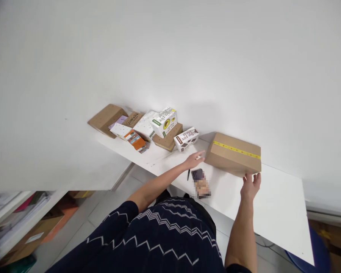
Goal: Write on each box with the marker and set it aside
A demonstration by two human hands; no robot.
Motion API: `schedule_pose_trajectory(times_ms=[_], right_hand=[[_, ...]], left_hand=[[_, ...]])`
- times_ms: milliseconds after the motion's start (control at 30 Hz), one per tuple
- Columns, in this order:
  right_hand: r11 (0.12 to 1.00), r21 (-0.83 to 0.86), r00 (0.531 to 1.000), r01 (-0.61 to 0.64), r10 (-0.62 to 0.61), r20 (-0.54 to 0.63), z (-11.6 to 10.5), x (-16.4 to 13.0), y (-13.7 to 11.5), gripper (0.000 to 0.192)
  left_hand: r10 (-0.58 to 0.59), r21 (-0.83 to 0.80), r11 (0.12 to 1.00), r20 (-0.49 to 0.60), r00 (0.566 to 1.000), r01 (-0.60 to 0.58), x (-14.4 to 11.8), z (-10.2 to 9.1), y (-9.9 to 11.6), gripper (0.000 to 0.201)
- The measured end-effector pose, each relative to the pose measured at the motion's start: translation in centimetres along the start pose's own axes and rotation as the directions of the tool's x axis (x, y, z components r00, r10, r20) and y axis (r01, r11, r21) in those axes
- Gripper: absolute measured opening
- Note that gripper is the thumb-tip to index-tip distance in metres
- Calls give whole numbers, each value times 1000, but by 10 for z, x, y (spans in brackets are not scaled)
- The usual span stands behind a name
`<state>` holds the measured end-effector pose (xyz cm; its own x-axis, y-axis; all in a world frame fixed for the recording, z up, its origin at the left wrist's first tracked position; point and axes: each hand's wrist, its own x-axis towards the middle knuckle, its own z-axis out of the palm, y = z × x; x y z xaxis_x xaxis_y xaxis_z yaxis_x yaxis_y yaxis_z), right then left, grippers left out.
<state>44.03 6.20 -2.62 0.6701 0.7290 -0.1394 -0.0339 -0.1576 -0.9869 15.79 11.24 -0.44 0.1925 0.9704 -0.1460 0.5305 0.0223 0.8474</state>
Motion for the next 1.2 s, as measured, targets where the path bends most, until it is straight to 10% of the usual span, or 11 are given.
schedule_pose_trajectory(times_ms=[167,267,500,733,867,1033,1200], right_hand=[[993,71,995,-92,95,-40,20,-12,23,66],[975,18,975,-220,221,-19,31,-37,44,59],[951,-173,920,-257,296,259,58,-102,75,49],[910,-403,767,-92,323,554,75,-120,66,46],[890,-452,667,-65,376,643,90,-130,65,40],[870,-492,583,-5,402,706,116,-143,61,46],[831,-556,455,-9,498,738,133,-160,55,56]], left_hand=[[-22,277,954,-312,950,113,16,-62,-39,61],[-5,475,868,-284,959,145,26,-87,-57,75],[-66,554,804,-278,958,216,23,-69,-57,65],[-112,280,934,-355,928,220,-61,-63,-79,65],[-327,-166,945,-440,836,282,-122,-71,-105,59],[-764,-815,489,-228,604,311,-167,-68,-127,50],[-805,-907,353,-170,568,229,-184,-48,-136,47]])
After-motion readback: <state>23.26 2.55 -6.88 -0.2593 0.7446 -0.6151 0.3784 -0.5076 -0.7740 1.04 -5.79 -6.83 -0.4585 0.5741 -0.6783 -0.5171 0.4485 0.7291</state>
